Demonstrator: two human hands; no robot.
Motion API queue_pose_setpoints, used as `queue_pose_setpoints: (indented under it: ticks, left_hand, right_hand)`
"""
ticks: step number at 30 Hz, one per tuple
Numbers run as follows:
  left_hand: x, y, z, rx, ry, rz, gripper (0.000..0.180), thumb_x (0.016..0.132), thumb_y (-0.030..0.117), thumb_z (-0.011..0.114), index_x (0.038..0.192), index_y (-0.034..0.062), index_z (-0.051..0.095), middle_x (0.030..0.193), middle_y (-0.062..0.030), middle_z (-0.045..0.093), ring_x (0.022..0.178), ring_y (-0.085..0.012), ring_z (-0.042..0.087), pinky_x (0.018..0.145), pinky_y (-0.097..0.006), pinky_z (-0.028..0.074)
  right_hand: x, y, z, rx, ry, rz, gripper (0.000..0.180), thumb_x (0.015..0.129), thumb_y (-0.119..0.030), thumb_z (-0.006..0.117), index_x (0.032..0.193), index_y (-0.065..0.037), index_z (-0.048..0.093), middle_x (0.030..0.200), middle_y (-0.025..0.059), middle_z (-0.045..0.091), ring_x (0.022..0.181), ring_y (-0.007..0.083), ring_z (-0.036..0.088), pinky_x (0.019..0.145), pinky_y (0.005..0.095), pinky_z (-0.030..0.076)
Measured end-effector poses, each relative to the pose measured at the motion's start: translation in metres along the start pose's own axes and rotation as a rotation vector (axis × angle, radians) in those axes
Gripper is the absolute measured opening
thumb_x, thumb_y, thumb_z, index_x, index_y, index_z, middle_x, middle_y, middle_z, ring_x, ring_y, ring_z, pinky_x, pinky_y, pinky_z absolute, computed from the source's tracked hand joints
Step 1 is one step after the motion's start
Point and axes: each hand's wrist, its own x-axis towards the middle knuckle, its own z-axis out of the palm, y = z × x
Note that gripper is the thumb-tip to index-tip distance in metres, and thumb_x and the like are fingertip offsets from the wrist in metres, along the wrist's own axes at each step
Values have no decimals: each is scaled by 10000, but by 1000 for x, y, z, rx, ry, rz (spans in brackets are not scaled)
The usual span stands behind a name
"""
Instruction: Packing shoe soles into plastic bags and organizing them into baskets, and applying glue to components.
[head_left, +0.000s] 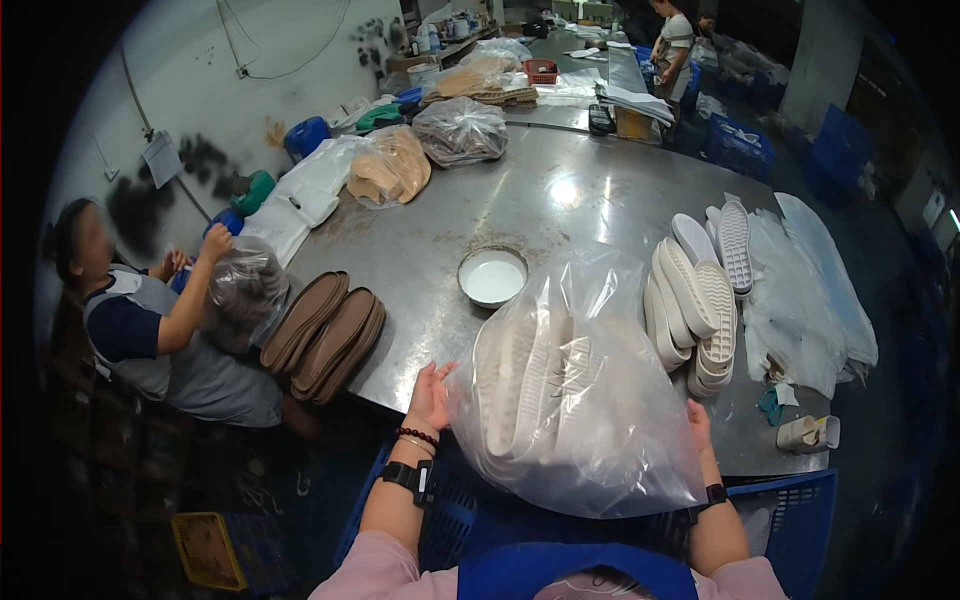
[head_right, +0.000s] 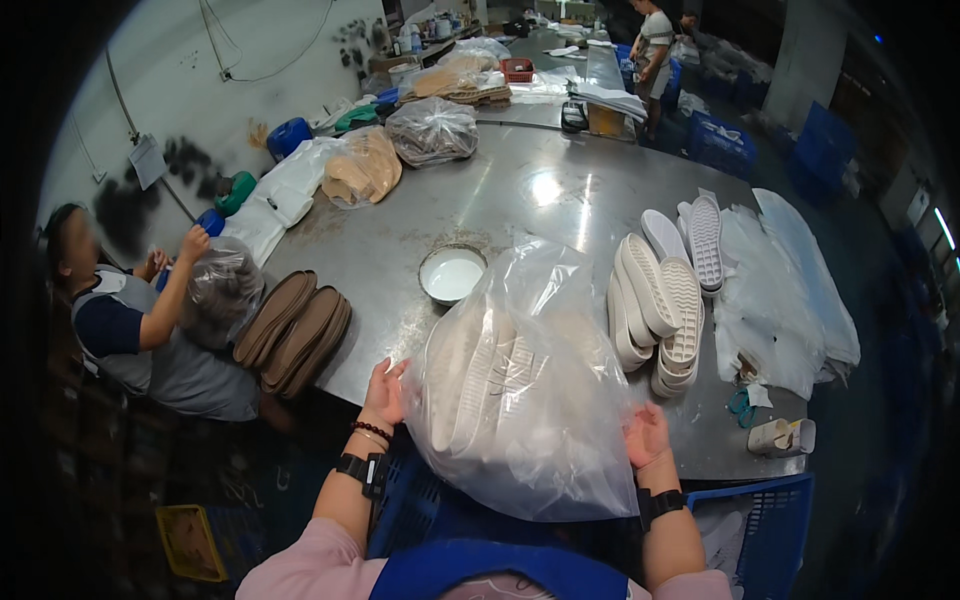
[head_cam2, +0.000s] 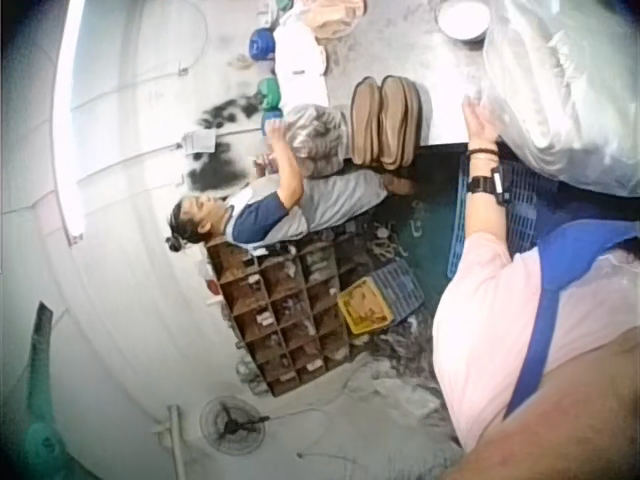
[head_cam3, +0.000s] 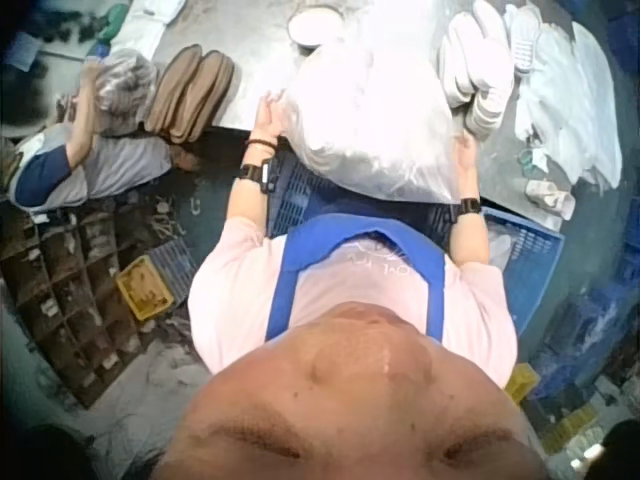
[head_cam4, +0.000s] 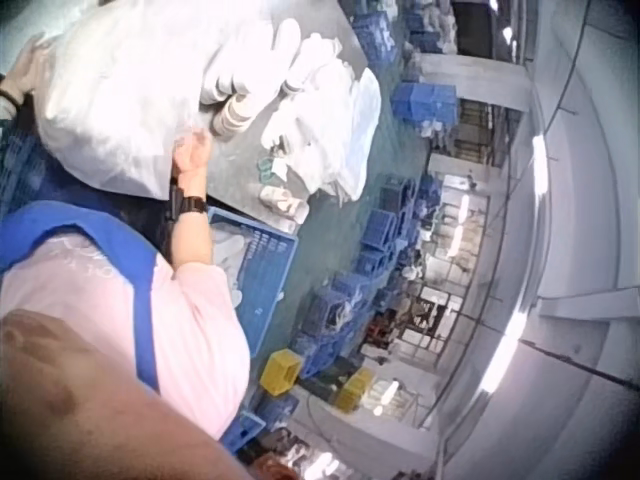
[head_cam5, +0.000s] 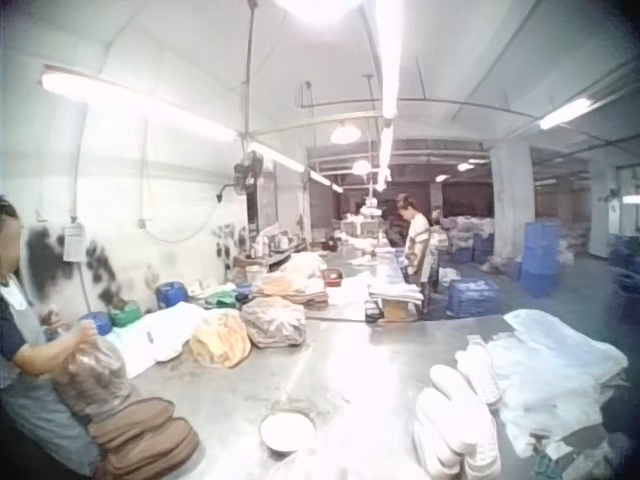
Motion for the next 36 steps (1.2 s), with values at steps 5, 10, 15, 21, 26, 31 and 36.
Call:
queue_pose_setpoints:
  ticks: [5, 10, 15, 21, 26, 31, 36]
  left_hand:
    - [65, 21, -12, 1056, 30, 287, 227, 789, 101, 597, 995, 7, 599, 756, -69, 644, 658, -175, 610, 593, -287, 475]
    - [68, 0, -2, 2059, 189, 555, 242, 838, 235, 482, 1029, 140, 596, 832, -203, 635, 814, -394, 604, 707, -493, 458]
    - [83, -11, 14, 2077, -49, 444, 287, 837, 296, 497, 1048, 138, 610, 930, -194, 640, 888, -375, 605, 772, -472, 464]
    - [55, 11, 1, 939, -179, 44, 356, 876, 324, 542, 1044, 21, 627, 952, -90, 671, 821, -221, 646, 746, -334, 498]
    - [61, 6, -6, 397, 90, -267, 323, 944, 267, 478, 969, -13, 635, 913, -121, 653, 803, -199, 609, 729, -318, 507]
    - [31, 8, 27, 464, -107, -189, 312, 934, 271, 495, 943, -9, 633, 880, -108, 648, 807, -203, 604, 765, -327, 491]
    - [-6, 15, 49, 534, -343, -104, 304, 925, 275, 511, 917, -4, 632, 847, -95, 643, 811, -207, 600, 800, -335, 474]
  right_hand:
    - [75, 12, -25, -595, 40, -38, 275, 793, -173, 552, 997, 5, 600, 881, 146, 667, 815, 314, 641, 744, 429, 514]
    - [122, 50, -47, -1590, 356, -191, 269, 805, -134, 542, 1065, -82, 588, 905, 223, 632, 867, 406, 600, 731, 460, 479]
    - [162, 66, -116, -523, 124, -191, 327, 860, -133, 540, 1172, -36, 548, 1048, 129, 645, 890, 273, 640, 755, 388, 496]
    - [94, 22, 31, -217, 141, 25, 224, 824, -71, 617, 1031, 13, 599, 1007, 108, 643, 860, 186, 621, 716, 301, 499]
    - [115, -3, 131, -271, 9, -62, 220, 827, -75, 615, 1031, 6, 603, 1000, 109, 644, 850, 184, 622, 716, 303, 501]
    - [88, -9, 119, -343, -201, -124, 215, 831, -79, 611, 1032, -2, 607, 990, 110, 645, 838, 182, 623, 716, 306, 503]
    - [54, 0, 129, -429, -405, -225, 210, 835, -84, 608, 1032, -11, 612, 981, 112, 646, 825, 180, 625, 715, 308, 506]
